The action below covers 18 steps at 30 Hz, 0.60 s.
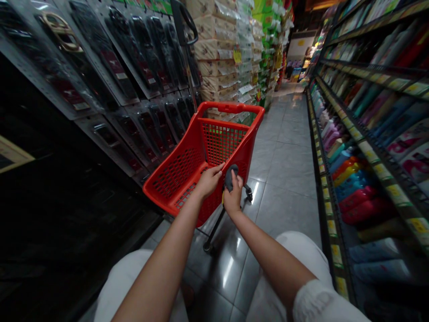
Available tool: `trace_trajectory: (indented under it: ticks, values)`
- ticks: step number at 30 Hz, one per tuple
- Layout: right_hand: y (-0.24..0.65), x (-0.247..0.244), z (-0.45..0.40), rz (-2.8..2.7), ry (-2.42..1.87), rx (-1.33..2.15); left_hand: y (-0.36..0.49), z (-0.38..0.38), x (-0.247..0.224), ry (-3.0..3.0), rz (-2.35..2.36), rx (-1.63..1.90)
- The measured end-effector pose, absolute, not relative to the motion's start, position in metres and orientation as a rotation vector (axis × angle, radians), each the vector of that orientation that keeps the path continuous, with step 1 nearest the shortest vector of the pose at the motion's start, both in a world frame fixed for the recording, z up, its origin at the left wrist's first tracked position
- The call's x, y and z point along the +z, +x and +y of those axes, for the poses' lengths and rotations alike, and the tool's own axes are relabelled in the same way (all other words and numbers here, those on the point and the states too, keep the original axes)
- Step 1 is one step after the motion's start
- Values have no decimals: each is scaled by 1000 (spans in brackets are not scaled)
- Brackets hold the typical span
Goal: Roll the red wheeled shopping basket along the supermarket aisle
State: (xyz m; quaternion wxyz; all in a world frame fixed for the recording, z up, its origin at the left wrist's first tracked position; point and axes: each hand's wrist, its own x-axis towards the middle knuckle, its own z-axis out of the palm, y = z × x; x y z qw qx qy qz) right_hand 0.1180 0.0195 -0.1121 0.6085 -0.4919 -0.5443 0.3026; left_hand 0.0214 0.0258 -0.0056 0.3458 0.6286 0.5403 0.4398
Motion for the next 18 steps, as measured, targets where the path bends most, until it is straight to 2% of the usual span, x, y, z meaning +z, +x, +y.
trace_trajectory:
  ticks: [5,9,13,18]
  values:
    - [103,-152,4,-1074,-1377,933,21,25,-4,1626,1397,1123]
    - [96,-136,10,-986,-1381,916,20,28,-8,1612,1397,1155]
    - [98,-116,6,-1163,-1163,797,21,34,-12,1590,1354,1177]
    - [91,-151,-15,-1193,-1251,892,23,40,-12,1581,1404,1173]
